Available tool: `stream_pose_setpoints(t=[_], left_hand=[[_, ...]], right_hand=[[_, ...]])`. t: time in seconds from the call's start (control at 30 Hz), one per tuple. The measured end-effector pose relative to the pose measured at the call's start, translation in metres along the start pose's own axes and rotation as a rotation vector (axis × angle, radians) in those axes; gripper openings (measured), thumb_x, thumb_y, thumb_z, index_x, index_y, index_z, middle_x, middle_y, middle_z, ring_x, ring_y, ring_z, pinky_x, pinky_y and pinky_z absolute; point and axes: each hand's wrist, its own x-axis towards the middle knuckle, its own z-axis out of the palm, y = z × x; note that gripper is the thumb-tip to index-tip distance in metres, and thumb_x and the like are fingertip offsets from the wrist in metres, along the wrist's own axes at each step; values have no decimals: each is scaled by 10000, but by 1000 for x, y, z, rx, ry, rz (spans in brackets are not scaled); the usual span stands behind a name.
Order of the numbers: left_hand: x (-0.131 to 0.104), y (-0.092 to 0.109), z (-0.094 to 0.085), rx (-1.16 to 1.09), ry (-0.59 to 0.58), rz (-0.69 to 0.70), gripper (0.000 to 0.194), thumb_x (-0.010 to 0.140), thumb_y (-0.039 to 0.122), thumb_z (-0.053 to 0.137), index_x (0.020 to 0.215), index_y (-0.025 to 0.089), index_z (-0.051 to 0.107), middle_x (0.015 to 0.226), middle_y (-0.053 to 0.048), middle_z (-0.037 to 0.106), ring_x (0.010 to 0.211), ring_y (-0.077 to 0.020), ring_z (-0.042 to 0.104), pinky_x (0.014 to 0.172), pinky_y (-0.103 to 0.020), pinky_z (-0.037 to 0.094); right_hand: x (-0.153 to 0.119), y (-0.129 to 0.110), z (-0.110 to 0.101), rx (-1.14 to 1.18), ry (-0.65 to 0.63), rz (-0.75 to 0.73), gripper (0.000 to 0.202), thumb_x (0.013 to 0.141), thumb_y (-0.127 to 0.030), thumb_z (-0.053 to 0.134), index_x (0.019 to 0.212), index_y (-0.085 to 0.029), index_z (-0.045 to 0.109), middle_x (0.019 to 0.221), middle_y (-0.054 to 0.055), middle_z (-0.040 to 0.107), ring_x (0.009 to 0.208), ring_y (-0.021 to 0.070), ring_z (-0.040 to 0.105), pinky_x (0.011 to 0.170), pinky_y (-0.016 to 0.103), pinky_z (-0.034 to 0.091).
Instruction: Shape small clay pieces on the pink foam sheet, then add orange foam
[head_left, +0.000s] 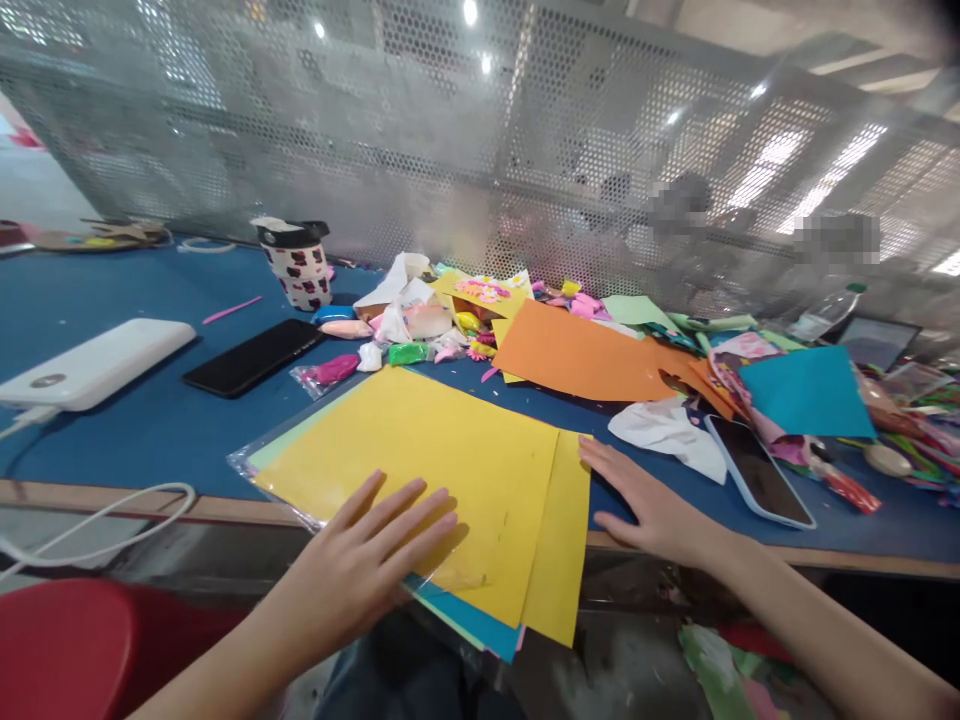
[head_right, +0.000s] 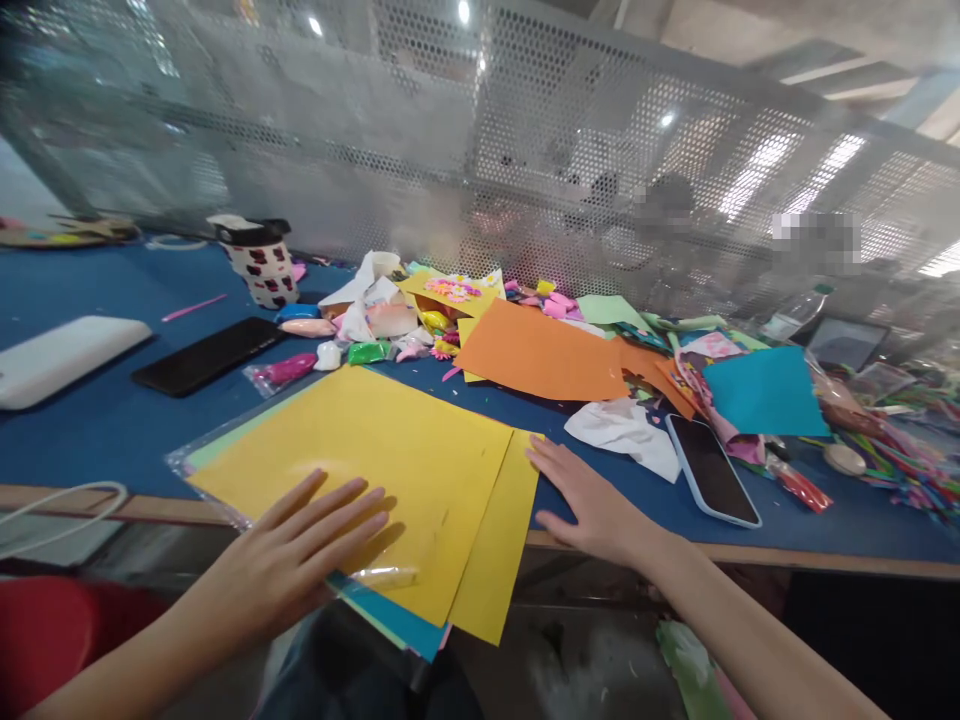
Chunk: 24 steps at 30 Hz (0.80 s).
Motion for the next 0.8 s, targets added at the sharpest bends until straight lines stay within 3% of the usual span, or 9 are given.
stream_pose_setpoints(t=[0.1,0.2,0.3,0.43,0.53,0.6,0.7,0.8], left_hand=[[9,-1,-5,-22,37,-15,658,881,58,425,1477,333,381,1454,15,519,1384,-214,435,1229,-480,165],[16,0,-11,-67,39,-29,640,914,80,410,1498,330,336,1431,25,543,1349,-178,480,1225,-426,201],[19,3,-10,-103,25,-65,613,941,155,430,1510,342,301,1419,16,559,1321,-177,513,1213,-418,234],[19,9,-6,-81,-30,-51,684,906,283,552,1530,313,272,1447,-29,531,1320,-229,515,1214,-450,217],[20,12,-6,-69,-3,-60,665,915,369,570,1522,294,309,1438,-35,540,1316,-238,516,1224,-442,186],[21,14,-10,-77,-6,-9,649,928,501,533,1510,286,342,1439,-35,539,1328,-246,501,1234,-450,135],[26,18,-18,-131,-75,105,804,870,717,448,1516,254,329,1457,-43,518,1351,-256,471,1242,-460,74],[36,29,-21,-175,-80,116,644,913,614,496,1459,280,418,1418,-17,562,1315,-223,510,1242,-442,134]], right_hand=[[5,-5,6,-113,7,-185,877,777,-415,715,1522,-197,307,1597,157,261,1491,339,184,1195,601,153],[14,-20,11,-184,125,-294,806,773,-281,698,1498,-195,354,1586,152,294,1501,319,150,1205,588,108],[28,-34,8,-199,193,-449,686,829,-251,639,1469,-253,393,1558,105,370,1497,280,189,1211,566,108],[49,-51,5,-163,180,-636,623,847,-202,610,1441,-236,426,1503,98,459,1460,234,305,1211,499,200],[57,-59,8,-201,178,-745,498,896,-152,542,1378,-265,488,1445,55,537,1409,190,403,1201,450,264],[56,-58,10,-253,197,-802,431,926,-150,500,1337,-276,516,1417,29,569,1368,171,458,1190,417,296],[42,-50,8,-264,266,-825,322,934,-209,502,1247,-239,574,1285,57,667,1256,182,565,1147,402,367],[23,-41,3,-240,310,-757,167,918,-296,562,1052,-256,652,968,40,745,1000,168,667,1060,380,456]])
